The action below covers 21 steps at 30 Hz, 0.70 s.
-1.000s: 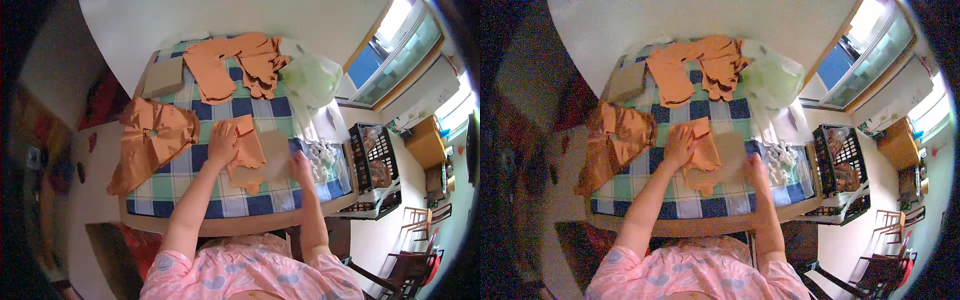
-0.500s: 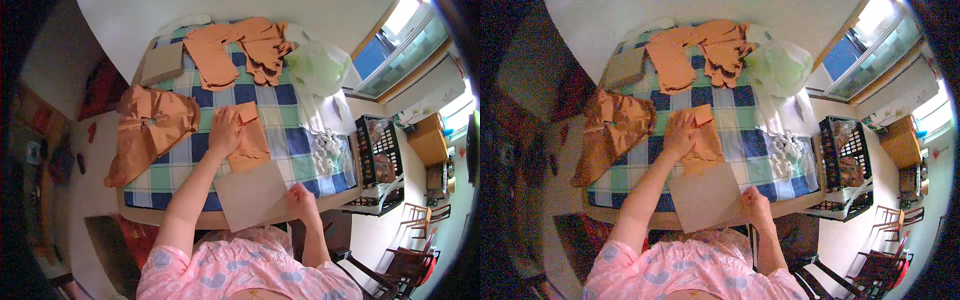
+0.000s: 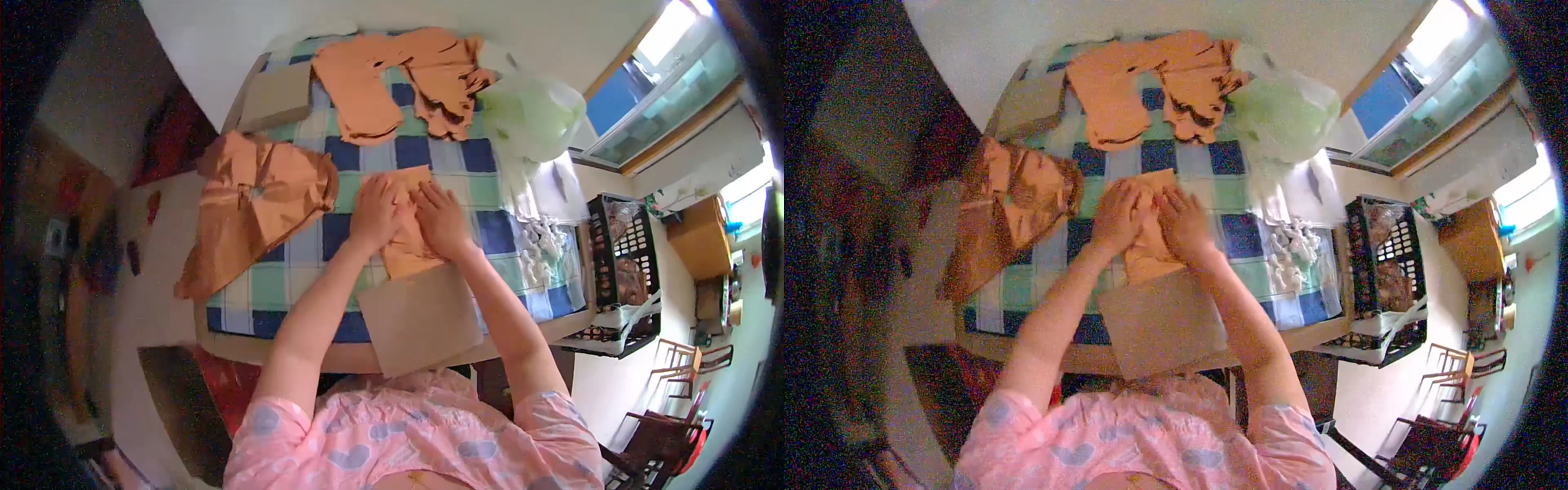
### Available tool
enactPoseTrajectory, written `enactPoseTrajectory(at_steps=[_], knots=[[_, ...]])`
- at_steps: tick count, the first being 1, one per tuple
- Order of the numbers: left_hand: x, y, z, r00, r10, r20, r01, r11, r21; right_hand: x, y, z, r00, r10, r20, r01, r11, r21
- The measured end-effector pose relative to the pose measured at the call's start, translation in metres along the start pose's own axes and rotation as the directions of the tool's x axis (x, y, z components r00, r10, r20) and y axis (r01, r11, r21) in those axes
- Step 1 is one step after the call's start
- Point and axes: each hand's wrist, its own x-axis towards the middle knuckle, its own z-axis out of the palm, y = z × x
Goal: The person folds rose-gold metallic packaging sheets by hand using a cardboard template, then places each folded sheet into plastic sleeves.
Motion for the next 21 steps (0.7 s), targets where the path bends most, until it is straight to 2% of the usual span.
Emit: enactPoseTrajectory(at_steps=[1, 2, 5, 6, 8, 11, 14, 17, 20, 21], knots=[[0.004, -0.009, -0.007, 0.995, -0.102, 0.013, 0.101, 0.96, -0.262, -0.001, -0.003, 0.001, 1.0, 0.0, -0.005, 0.0, 1.0, 0.014], [0.007, -0.017, -0.017, 0.982, -0.186, 0.04, 0.18, 0.847, -0.499, 0.0, -0.005, 0.002, 1.0, 0.003, 0.003, -0.003, 0.999, 0.033], [-0.003, -0.033, -0.051, 0.983, 0.142, 0.119, -0.107, 0.959, -0.263, -0.001, 0.002, 0.009, 1.0, 0.009, -0.002, -0.009, 0.997, 0.071], [-0.009, -0.027, -0.058, 0.956, 0.271, 0.114, -0.254, 0.957, -0.143, -0.001, 0.002, 0.008, 1.0, 0.004, -0.004, -0.004, 0.998, 0.067], [-0.023, -0.014, -0.067, 0.845, 0.511, 0.156, -0.527, 0.844, 0.093, -0.002, -0.001, 0.003, 1.0, -0.001, -0.006, 0.002, 0.998, 0.056], [-0.023, -0.019, -0.054, 0.858, 0.499, 0.124, -0.502, 0.865, -0.002, -0.002, -0.004, 0.0, 1.0, 0.011, 0.0, -0.011, 0.998, 0.059], [-0.017, -0.017, -0.052, 0.906, 0.364, 0.217, -0.342, 0.93, -0.132, -0.003, -0.002, 0.003, 1.0, 0.02, -0.011, -0.019, 0.996, 0.084], [-0.011, -0.014, -0.049, 0.906, 0.368, 0.211, -0.364, 0.93, -0.058, -0.002, -0.002, 0.003, 0.999, 0.021, -0.04, -0.018, 0.997, 0.079], [-0.006, 0.005, -0.05, 0.917, 0.379, 0.126, -0.376, 0.925, -0.044, -0.002, -0.001, 0.006, 0.999, 0.018, -0.042, -0.014, 0.997, 0.082], [-0.005, 0.006, -0.047, 0.926, 0.348, 0.147, -0.347, 0.937, -0.033, -0.002, -0.001, 0.005, 0.999, 0.016, -0.034, -0.014, 0.996, 0.083]])
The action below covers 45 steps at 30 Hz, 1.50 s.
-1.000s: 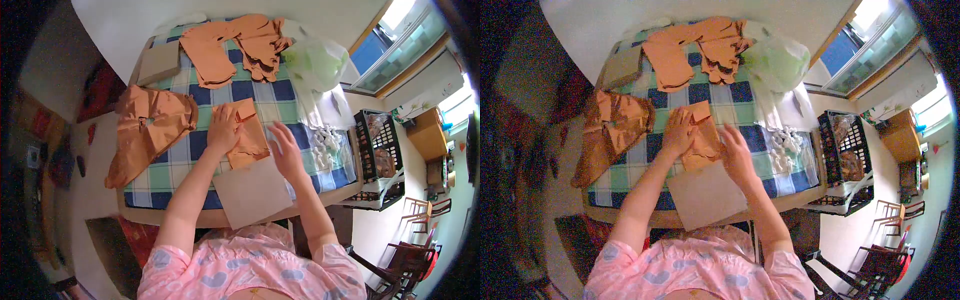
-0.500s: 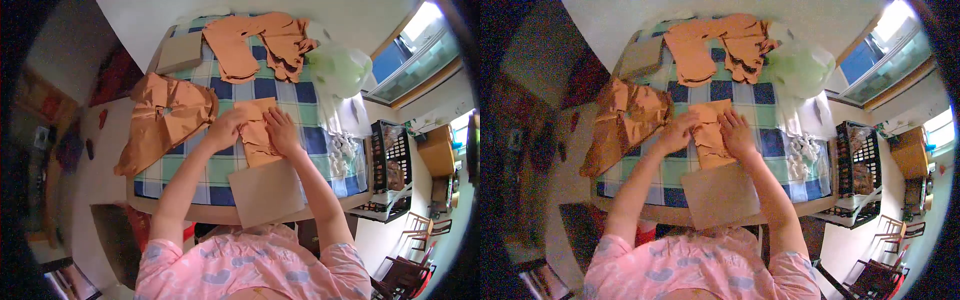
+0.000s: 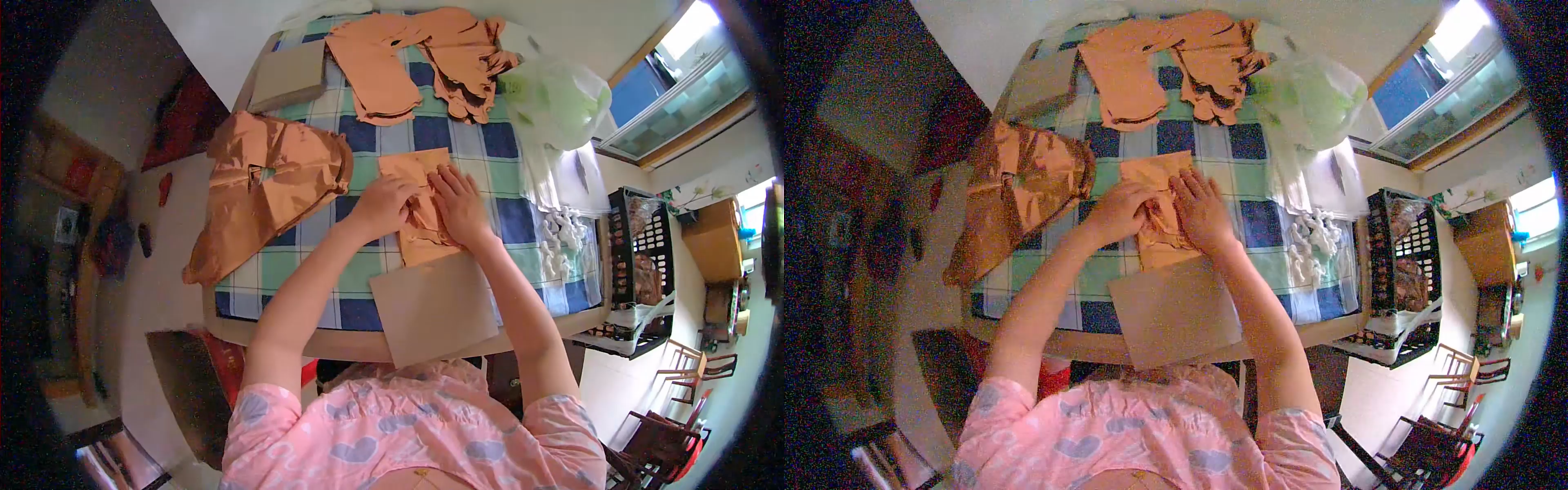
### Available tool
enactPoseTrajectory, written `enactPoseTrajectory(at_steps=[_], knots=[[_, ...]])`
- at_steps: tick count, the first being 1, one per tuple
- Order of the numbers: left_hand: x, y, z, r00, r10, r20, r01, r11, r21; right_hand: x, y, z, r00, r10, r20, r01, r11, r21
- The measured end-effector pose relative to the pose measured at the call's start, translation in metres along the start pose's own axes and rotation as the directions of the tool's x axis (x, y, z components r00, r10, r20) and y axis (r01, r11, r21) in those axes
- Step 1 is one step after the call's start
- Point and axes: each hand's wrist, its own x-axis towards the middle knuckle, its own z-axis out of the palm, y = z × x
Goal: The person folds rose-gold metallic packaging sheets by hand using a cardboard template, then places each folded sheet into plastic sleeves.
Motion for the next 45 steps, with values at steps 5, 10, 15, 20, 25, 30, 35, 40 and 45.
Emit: enactPoseTrajectory(at_steps=[5, 10, 15, 20, 25, 30, 35, 40, 45], knots=[[0.008, 0.004, 0.009, 0.998, -0.036, 0.06, 0.033, 0.998, 0.055, 0.001, -0.002, -0.004, 1.0, 0.003, 0.002, -0.003, 1.0, 0.008], [-0.001, 0.009, 0.024, 0.984, 0.045, -0.17, -0.008, 0.977, 0.213, 0.001, 0.0, -0.002, 1.0, 0.011, -0.01, -0.011, 0.999, 0.033], [-0.021, 0.008, 0.026, 0.993, 0.053, -0.108, -0.032, 0.98, 0.195, 0.0, -0.004, -0.007, 1.0, -0.01, 0.005, 0.01, 1.0, -0.01], [-0.027, 0.005, 0.029, 0.988, 0.094, -0.123, -0.056, 0.958, 0.282, 0.002, -0.005, -0.008, 1.0, 0.013, 0.022, -0.013, 1.0, 0.014], [-0.032, 0.005, 0.024, 0.994, 0.102, -0.031, -0.089, 0.956, 0.278, 0.001, -0.004, -0.005, 1.0, 0.015, -0.012, -0.015, 1.0, 0.021], [-0.039, 0.006, 0.01, 0.984, 0.075, 0.159, -0.107, 0.974, 0.199, 0.001, -0.003, -0.004, 1.0, 0.013, -0.011, -0.013, 0.999, 0.034], [-0.046, 0.01, 0.006, 0.974, 0.019, 0.225, -0.072, 0.971, 0.23, 0.001, 0.005, -0.004, 0.989, 0.096, -0.114, -0.064, 0.964, 0.258], [-0.049, 0.005, 0.014, 0.982, 0.012, 0.188, -0.06, 0.966, 0.25, -0.068, -0.018, -0.066, 0.875, 0.475, -0.09, -0.432, 0.852, 0.296], [-0.052, -0.001, 0.019, 0.983, 0.062, 0.172, -0.106, 0.959, 0.263, -0.15, -0.055, -0.082, 0.824, 0.548, 0.144, -0.565, 0.811, 0.152]])
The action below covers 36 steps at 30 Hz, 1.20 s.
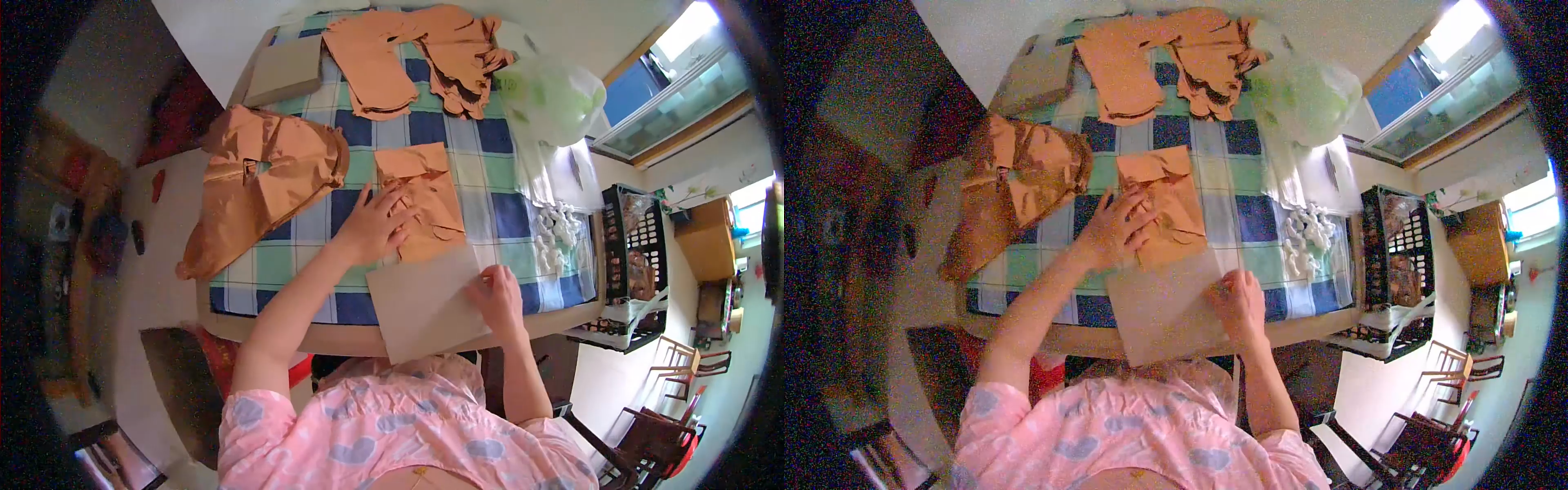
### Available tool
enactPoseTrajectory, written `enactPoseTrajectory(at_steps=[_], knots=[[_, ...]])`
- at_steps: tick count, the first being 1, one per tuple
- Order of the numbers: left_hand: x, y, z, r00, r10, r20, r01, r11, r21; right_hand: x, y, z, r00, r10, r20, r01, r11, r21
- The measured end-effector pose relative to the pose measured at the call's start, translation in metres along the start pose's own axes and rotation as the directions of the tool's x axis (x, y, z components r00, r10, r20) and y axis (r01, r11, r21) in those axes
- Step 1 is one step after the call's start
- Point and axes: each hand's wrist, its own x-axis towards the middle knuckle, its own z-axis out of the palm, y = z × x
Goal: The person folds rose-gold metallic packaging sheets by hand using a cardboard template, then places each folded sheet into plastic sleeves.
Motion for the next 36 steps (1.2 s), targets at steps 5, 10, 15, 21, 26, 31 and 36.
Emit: enactPoseTrajectory(at_steps=[5, 10, 15, 21, 26, 31, 36], knots=[[0.004, 0.002, -0.011, 0.999, -0.048, 0.015, 0.049, 0.995, -0.085, 0.005, -0.007, -0.007, 0.986, 0.137, 0.098, -0.164, 0.913, 0.374], [0.005, -0.003, -0.015, 0.992, -0.068, 0.103, 0.08, 0.989, -0.123, 0.052, -0.011, 0.0, 0.985, 0.149, -0.087, -0.088, 0.869, 0.486], [0.005, 0.003, -0.019, 0.997, -0.063, 0.053, 0.067, 0.996, -0.067, 0.061, -0.028, 0.024, 0.955, -0.089, -0.284, 0.145, 0.973, 0.18], [0.003, 0.007, -0.017, 0.998, -0.059, -0.006, 0.058, 0.996, -0.073, 0.047, -0.054, 0.054, 0.889, -0.452, -0.073, 0.441, 0.887, -0.135], [0.006, 0.007, -0.01, 0.916, -0.239, -0.321, 0.182, 0.963, -0.197, 0.047, -0.058, 0.056, 0.902, -0.426, -0.076, 0.412, 0.898, -0.153], [0.024, -0.001, -0.015, 0.63, -0.775, -0.054, 0.605, 0.533, -0.591, 0.046, -0.056, 0.055, 0.913, -0.407, -0.029, 0.402, 0.909, -0.107], [0.043, -0.017, -0.015, 0.654, -0.719, 0.236, 0.635, 0.351, -0.689, 0.048, -0.052, 0.06, 0.909, -0.411, -0.065, 0.405, 0.91, -0.092]])
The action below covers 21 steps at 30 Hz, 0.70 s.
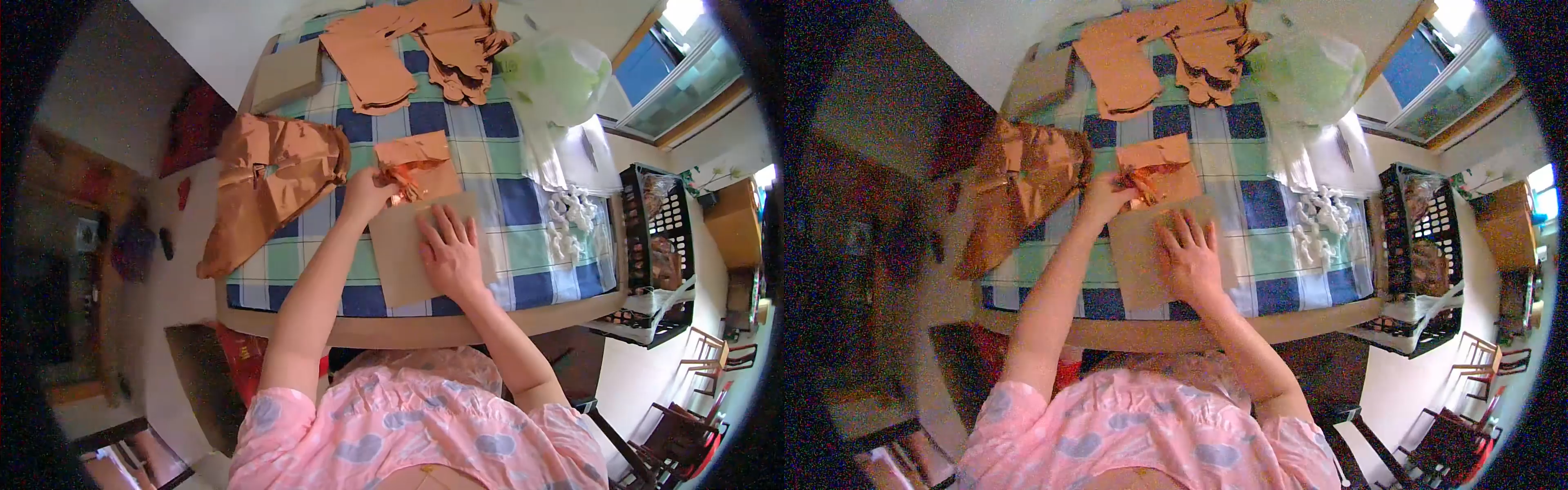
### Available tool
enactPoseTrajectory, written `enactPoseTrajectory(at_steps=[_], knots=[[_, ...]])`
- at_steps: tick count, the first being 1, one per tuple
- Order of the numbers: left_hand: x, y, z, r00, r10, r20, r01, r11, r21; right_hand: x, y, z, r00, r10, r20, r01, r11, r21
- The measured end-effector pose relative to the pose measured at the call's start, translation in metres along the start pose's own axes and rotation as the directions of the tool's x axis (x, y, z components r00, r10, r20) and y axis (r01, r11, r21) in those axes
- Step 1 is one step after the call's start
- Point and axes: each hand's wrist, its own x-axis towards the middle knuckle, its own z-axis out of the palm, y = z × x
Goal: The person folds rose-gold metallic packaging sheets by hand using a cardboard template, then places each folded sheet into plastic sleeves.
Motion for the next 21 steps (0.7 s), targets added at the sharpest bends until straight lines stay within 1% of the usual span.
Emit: enactPoseTrajectory(at_steps=[3, 6, 9, 12, 13, 16, 19, 21], knots=[[-0.003, 0.018, 0.0, 0.996, -0.087, -0.007, 0.087, 0.991, 0.101, -0.001, 0.001, 0.0, 1.0, -0.004, -0.01, 0.004, 1.0, 0.01], [0.004, 0.023, -0.002, 0.971, -0.231, 0.058, 0.23, 0.973, 0.032, -0.002, 0.001, 0.0, 1.0, -0.003, -0.013, 0.003, 1.0, 0.01], [0.011, 0.022, -0.004, 0.944, -0.3, 0.134, 0.3, 0.954, 0.023, -0.001, 0.0, -0.002, 1.0, -0.005, -0.004, 0.005, 1.0, 0.002], [0.008, 0.025, -0.002, 0.95, -0.282, 0.134, 0.284, 0.959, 0.005, -0.001, 0.0, -0.001, 1.0, 0.012, -0.016, -0.011, 1.0, 0.013], [0.006, 0.027, -0.001, 0.956, -0.263, 0.131, 0.269, 0.963, -0.028, -0.001, 0.001, 0.0, 0.999, 0.022, -0.027, -0.022, 1.0, 0.018], [0.004, 0.028, 0.002, 0.967, -0.217, 0.131, 0.231, 0.967, -0.109, 0.0, 0.009, 0.008, 0.999, 0.031, -0.035, -0.024, 0.981, 0.19], [0.011, 0.01, 0.008, 0.969, -0.205, 0.137, 0.224, 0.964, -0.143, -0.006, 0.006, -0.004, 0.997, 0.063, -0.035, -0.065, 0.995, -0.072], [0.015, 0.0, 0.011, 0.973, -0.193, 0.127, 0.211, 0.966, -0.151, -0.006, 0.005, -0.008, 0.997, 0.059, -0.055, -0.062, 0.996, -0.068]])
